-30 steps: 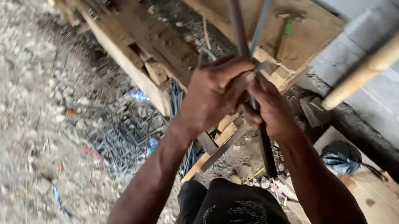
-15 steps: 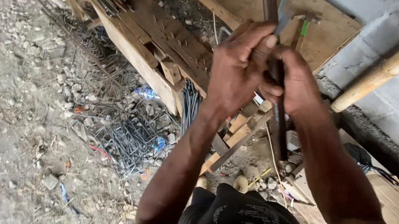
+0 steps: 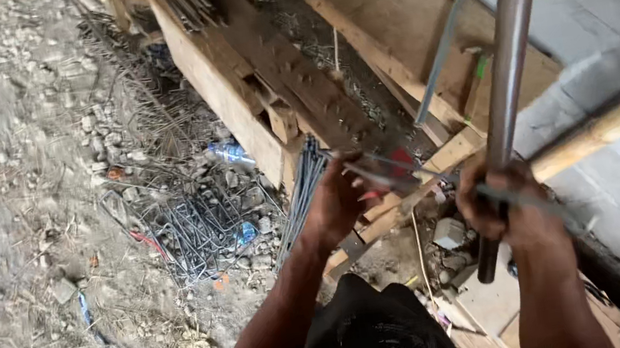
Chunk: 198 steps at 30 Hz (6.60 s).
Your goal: The person bends metal rods into U-shapes using a wooden jig and a hammer. They repeatedly position the rods, strike them to form the bend, and then place the finished pieces onto a pile on the ground.
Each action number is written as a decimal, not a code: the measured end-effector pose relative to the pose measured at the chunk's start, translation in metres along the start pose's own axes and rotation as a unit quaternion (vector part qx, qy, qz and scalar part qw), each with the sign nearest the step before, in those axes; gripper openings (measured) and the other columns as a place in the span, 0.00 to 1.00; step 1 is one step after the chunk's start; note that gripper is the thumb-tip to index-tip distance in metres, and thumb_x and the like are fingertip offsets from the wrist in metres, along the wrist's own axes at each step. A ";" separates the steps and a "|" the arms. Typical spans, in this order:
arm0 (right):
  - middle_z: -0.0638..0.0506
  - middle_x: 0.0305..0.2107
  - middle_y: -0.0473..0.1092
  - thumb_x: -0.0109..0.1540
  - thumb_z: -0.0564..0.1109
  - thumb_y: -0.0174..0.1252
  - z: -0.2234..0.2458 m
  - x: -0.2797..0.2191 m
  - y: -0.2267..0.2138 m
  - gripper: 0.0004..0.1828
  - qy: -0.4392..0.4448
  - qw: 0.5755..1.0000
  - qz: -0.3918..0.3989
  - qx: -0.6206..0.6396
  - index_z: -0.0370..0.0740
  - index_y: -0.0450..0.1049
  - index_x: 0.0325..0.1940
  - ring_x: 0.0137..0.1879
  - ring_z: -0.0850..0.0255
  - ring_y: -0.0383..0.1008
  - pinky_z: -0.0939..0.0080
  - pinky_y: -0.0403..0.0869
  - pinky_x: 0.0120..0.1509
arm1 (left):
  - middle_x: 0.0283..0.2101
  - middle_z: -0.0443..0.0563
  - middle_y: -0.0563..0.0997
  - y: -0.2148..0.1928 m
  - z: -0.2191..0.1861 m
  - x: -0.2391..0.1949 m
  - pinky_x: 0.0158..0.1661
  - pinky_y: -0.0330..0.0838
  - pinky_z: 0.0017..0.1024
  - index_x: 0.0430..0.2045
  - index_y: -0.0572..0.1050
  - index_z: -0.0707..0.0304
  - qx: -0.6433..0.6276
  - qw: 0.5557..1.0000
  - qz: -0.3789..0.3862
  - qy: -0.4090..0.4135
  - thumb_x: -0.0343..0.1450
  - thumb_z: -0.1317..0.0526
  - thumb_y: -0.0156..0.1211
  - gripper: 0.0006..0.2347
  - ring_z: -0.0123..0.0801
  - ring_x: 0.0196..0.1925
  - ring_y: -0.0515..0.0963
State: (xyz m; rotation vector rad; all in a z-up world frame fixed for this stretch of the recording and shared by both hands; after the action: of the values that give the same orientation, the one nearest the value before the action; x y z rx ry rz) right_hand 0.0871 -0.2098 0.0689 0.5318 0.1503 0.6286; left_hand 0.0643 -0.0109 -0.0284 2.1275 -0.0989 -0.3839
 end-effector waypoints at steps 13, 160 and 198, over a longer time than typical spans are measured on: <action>0.46 0.22 0.73 0.49 0.41 0.72 -0.097 0.030 -0.124 0.16 0.018 0.917 -0.117 -0.382 0.33 0.80 0.39 0.28 0.59 0.71 0.61 0.70 0.34 | 0.30 0.64 0.73 -0.093 -0.043 0.079 0.19 0.81 0.34 0.56 0.63 0.81 0.186 0.969 -0.086 0.139 0.75 0.65 0.51 0.18 0.42 0.18 0.81; 0.41 0.25 0.78 0.55 0.80 0.42 -0.012 0.113 -0.435 0.40 0.146 0.482 0.203 -0.840 0.51 0.76 0.53 0.33 0.48 0.79 0.51 0.78 0.38 | 0.33 0.52 0.73 -0.034 0.210 0.095 0.26 0.65 0.32 0.25 0.70 0.63 0.585 0.713 -0.377 0.084 0.72 0.56 0.48 0.10 0.33 0.28 0.68; 0.46 0.20 0.74 0.63 0.78 0.44 -0.059 -0.086 -0.344 0.31 0.226 0.525 -0.078 -0.817 0.57 0.80 0.40 0.34 0.48 0.77 0.48 0.70 0.43 | 0.71 0.68 0.57 -0.043 0.118 0.056 0.70 0.48 0.50 0.66 0.55 0.73 0.872 0.421 -0.244 0.059 0.59 0.45 0.68 0.44 0.56 0.74 0.53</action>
State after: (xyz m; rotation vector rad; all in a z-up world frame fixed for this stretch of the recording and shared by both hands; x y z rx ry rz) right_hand 0.1801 -0.4696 -0.1614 -1.5281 0.0345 0.4614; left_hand 0.0774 -0.0936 -0.1375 4.3596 0.4729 -0.5188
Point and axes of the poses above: each hand's wrist, its own x-axis towards the middle knuckle, its own y-axis out of the palm, z = x × y, the point moved 6 cm from there along x, towards the middle knuckle
